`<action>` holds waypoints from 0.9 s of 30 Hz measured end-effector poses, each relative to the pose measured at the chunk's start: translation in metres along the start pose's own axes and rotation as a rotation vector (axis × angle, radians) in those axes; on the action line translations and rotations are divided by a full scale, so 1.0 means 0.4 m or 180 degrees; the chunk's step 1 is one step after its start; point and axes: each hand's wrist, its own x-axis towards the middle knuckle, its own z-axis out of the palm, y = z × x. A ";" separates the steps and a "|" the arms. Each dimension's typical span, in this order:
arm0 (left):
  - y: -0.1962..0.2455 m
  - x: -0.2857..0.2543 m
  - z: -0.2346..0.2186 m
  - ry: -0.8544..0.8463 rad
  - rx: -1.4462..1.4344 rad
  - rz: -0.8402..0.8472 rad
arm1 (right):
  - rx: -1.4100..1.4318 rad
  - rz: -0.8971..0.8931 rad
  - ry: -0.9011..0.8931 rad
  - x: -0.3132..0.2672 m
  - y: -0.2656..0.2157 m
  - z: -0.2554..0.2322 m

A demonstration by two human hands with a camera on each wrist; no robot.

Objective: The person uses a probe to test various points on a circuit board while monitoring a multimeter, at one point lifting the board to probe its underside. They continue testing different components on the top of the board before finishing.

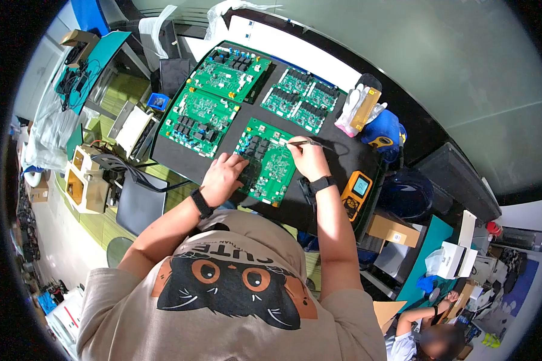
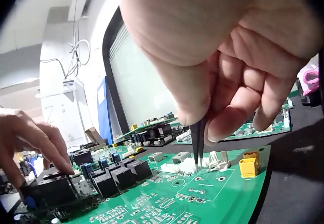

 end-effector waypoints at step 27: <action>0.001 0.001 -0.005 -0.0026 -0.0026 0.0013 | -0.0118 -0.0318 0.0135 -0.004 -0.026 0.016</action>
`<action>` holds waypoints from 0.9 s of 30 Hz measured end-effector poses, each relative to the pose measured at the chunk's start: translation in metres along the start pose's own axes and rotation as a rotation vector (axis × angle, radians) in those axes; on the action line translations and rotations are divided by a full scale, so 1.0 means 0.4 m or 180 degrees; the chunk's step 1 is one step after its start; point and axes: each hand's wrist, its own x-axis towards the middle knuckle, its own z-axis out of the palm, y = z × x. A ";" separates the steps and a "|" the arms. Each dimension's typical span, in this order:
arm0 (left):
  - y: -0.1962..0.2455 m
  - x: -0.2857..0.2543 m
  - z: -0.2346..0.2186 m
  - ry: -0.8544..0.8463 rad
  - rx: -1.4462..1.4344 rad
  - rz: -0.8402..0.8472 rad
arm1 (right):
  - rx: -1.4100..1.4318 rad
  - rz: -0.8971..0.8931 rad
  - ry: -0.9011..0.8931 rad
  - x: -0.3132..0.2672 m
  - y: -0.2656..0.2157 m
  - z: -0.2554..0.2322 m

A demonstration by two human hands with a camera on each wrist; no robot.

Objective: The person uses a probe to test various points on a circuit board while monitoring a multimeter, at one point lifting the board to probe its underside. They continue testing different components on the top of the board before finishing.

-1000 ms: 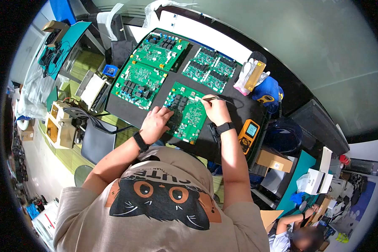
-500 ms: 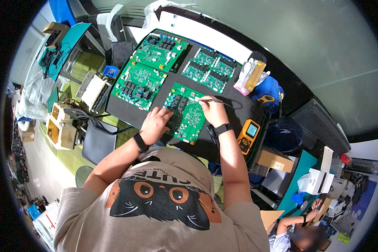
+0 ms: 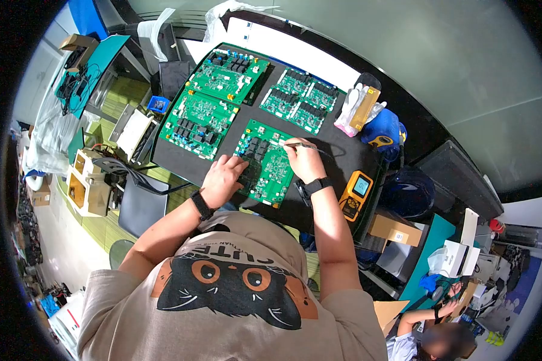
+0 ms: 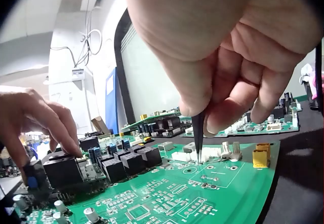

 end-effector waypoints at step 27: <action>0.003 0.002 -0.008 -0.0059 -0.0096 -0.0037 | -0.0186 0.0229 -0.0182 0.014 0.012 0.014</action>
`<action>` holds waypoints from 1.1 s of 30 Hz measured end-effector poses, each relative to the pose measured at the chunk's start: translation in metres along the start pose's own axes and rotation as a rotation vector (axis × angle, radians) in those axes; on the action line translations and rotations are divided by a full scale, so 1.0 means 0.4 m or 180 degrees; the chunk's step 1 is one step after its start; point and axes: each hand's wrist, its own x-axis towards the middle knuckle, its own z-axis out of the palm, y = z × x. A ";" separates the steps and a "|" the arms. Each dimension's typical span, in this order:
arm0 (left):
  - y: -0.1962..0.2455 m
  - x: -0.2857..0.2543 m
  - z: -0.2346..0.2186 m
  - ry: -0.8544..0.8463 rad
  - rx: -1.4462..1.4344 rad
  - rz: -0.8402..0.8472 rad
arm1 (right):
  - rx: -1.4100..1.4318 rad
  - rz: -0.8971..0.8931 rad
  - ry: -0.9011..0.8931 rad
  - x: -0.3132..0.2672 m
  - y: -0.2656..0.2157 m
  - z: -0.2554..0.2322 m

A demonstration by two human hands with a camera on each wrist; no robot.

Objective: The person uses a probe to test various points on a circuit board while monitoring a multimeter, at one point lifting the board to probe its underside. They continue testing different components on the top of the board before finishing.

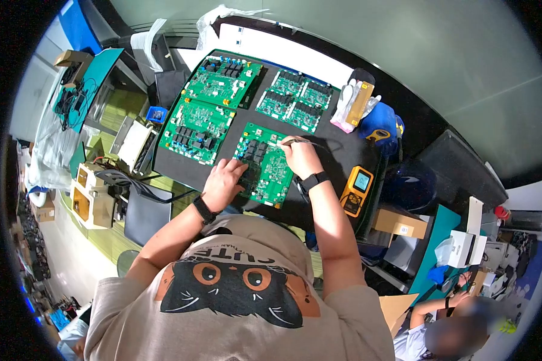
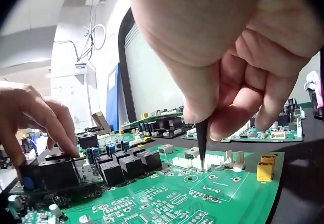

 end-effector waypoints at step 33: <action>0.014 -0.005 0.013 -0.0005 0.0023 -0.0198 | 0.0292 -0.0054 0.0371 -0.046 -0.001 -0.009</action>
